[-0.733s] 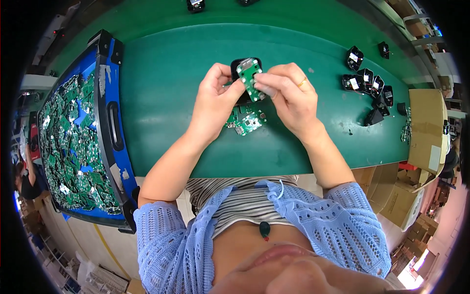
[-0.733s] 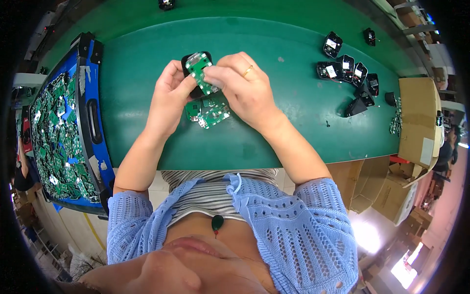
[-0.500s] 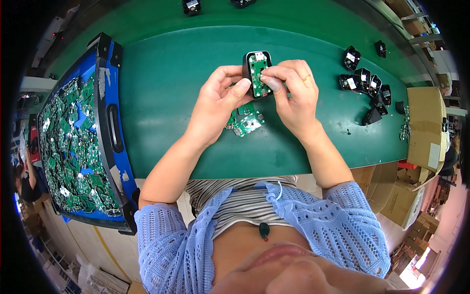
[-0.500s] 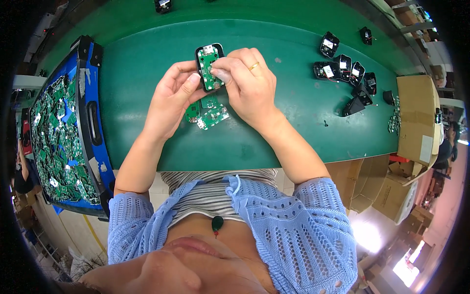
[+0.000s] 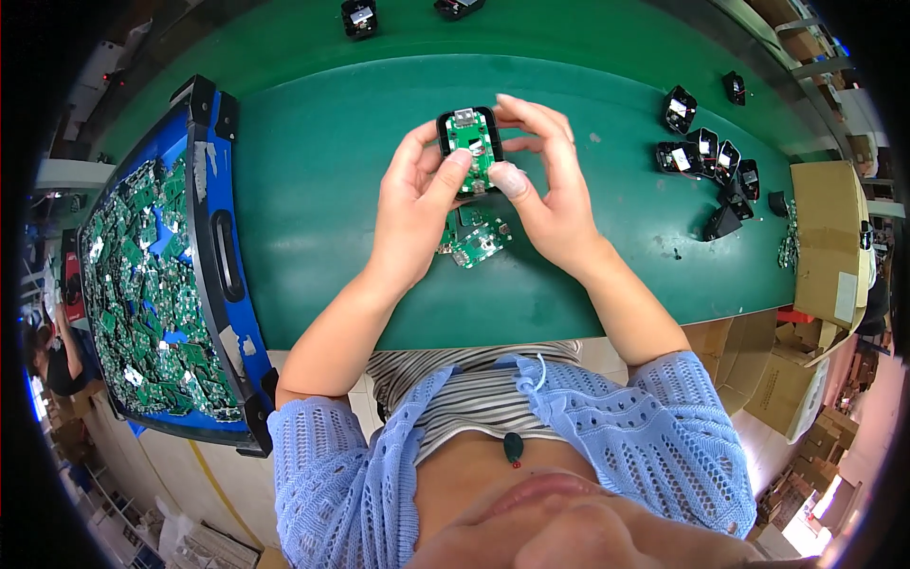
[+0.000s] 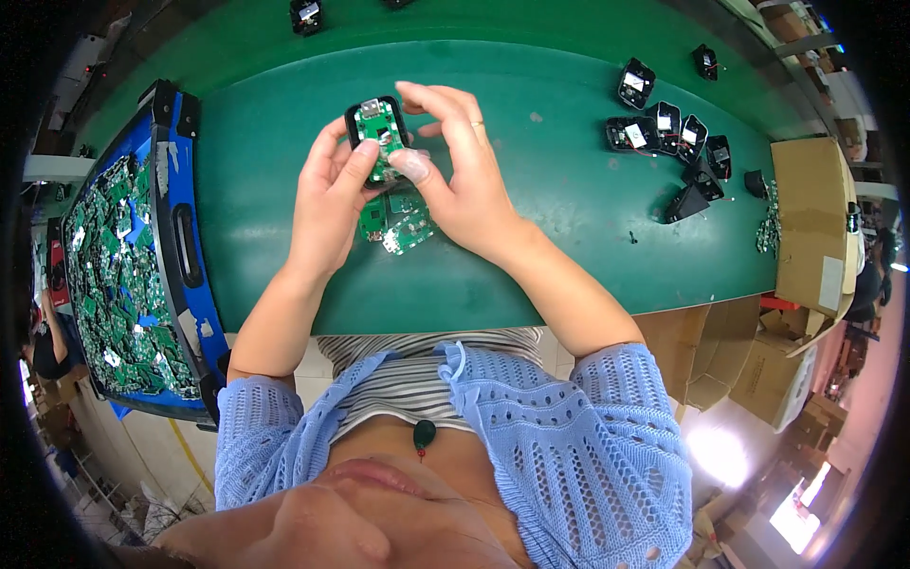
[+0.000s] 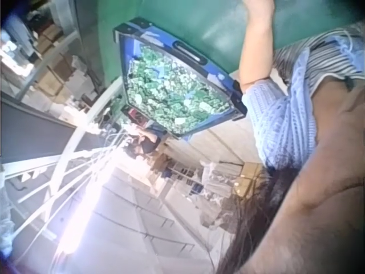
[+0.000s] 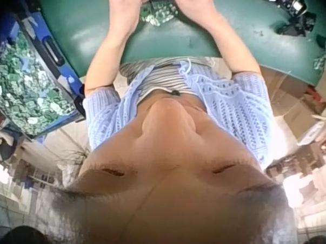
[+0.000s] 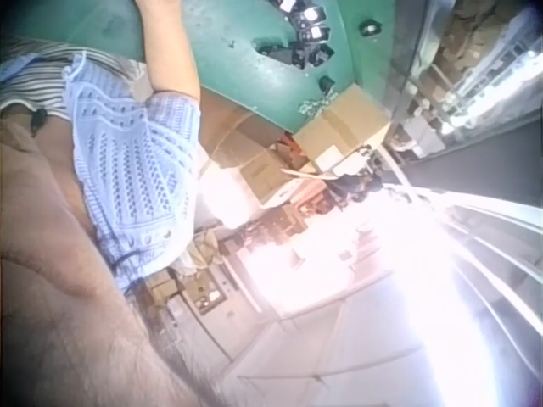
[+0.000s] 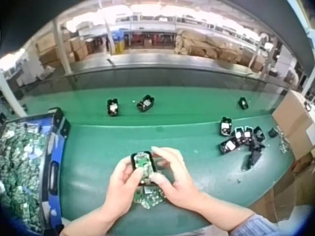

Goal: The person inserts small PCBs into black plastic component housings by hand at an assembly station.

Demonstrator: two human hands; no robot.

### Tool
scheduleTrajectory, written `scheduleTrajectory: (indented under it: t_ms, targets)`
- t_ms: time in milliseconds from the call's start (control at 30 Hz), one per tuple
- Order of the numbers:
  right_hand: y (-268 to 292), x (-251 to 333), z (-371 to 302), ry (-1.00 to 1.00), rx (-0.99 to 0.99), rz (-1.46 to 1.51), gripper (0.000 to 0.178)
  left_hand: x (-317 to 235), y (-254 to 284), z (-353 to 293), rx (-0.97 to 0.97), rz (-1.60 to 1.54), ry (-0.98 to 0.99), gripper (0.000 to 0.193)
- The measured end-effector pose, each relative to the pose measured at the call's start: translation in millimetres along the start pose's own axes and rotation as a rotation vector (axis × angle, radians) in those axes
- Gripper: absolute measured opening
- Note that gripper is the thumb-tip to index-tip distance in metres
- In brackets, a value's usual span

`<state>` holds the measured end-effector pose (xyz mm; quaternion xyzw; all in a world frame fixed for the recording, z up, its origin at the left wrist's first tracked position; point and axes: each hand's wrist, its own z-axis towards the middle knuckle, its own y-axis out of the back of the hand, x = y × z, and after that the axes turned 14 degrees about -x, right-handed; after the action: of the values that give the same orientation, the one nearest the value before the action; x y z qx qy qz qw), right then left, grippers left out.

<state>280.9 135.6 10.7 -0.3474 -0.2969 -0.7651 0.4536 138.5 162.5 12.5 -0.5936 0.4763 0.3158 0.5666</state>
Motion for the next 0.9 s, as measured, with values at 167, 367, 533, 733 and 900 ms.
scheduleTrajectory:
  t_ms: [167, 367, 533, 733, 900]
  targets:
    - [0, -1, -6, -0.455, 0.149, 0.230, 0.044, 2, 1, -1, 0.021, 0.061, -0.139, 0.033]
    - [-5, -4, -10, -0.507, 0.131, 0.356, 0.038, 1, 1, -3, 0.017, 0.131, -0.260, 0.031]
    - [-7, -9, -12, -0.469, 0.130, 0.302, 0.037, 3, 1, -2, 0.008, 0.147, -0.303, 0.030]
    - [-7, -8, -11, -0.574, 0.114, 0.410, 0.036, 9, -1, -2, -0.027, 0.148, -0.255, 0.029]
    - [-6, -4, -9, -0.512, 0.030, 0.314, 0.033, 11, 1, 1, 0.069, 0.099, -0.244, 0.037]
